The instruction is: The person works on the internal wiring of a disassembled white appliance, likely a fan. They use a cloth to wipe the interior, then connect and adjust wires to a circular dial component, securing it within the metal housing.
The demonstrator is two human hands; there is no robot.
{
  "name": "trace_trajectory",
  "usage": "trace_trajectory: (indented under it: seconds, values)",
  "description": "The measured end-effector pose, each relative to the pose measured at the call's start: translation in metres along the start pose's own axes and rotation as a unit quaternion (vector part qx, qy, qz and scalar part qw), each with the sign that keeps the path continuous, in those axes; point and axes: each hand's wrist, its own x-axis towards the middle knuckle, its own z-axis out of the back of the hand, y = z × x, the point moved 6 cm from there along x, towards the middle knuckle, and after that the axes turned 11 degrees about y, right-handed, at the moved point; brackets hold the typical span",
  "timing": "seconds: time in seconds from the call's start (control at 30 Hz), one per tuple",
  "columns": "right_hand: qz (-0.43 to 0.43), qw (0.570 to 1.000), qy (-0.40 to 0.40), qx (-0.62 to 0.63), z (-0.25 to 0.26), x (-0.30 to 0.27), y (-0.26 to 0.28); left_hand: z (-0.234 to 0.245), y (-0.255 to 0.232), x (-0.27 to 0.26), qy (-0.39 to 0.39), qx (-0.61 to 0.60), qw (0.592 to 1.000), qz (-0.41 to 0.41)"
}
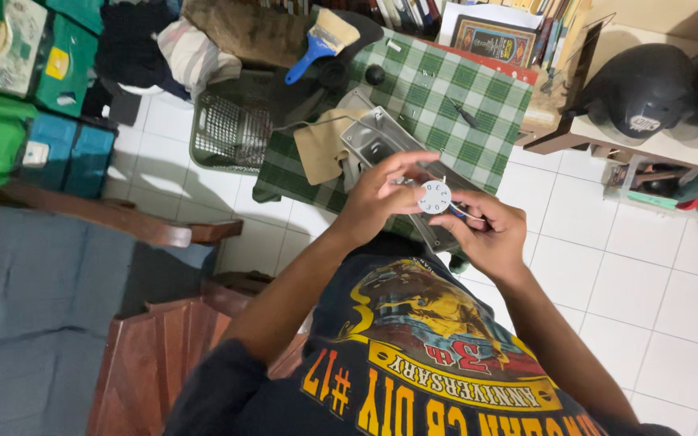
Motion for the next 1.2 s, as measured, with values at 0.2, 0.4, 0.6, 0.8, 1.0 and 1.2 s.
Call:
trace_trajectory:
  seconds: [0.2,0.4,0.6,0.8,1.0,1.2]
  values:
    - [-0.002,1.000,-0.013,-0.015,-0.003,0.000,0.007,0.007,0.009,-0.002,0.026,0.061,0.997,-0.034]
    - [-0.003,0.978,-0.201,0.049,0.005,-0.023,0.004,0.020,0.021,0.002,0.063,0.011,0.997,-0.037]
    - [-0.112,0.962,-0.221,0.112,0.008,-0.026,-0.019,0.019,0.029,0.004,0.092,-0.022,0.994,-0.049]
    - [-0.210,0.957,-0.136,0.148,0.009,-0.022,-0.020,0.024,0.027,0.017,0.173,0.006,0.985,-0.001]
    - [-0.249,0.968,-0.028,0.005,0.020,-0.008,0.010,0.027,0.021,0.027,0.224,0.033,0.974,0.000]
    - [-0.176,0.976,-0.050,-0.117,0.016,0.003,0.034,0.033,0.025,0.040,0.245,0.019,0.969,-0.008]
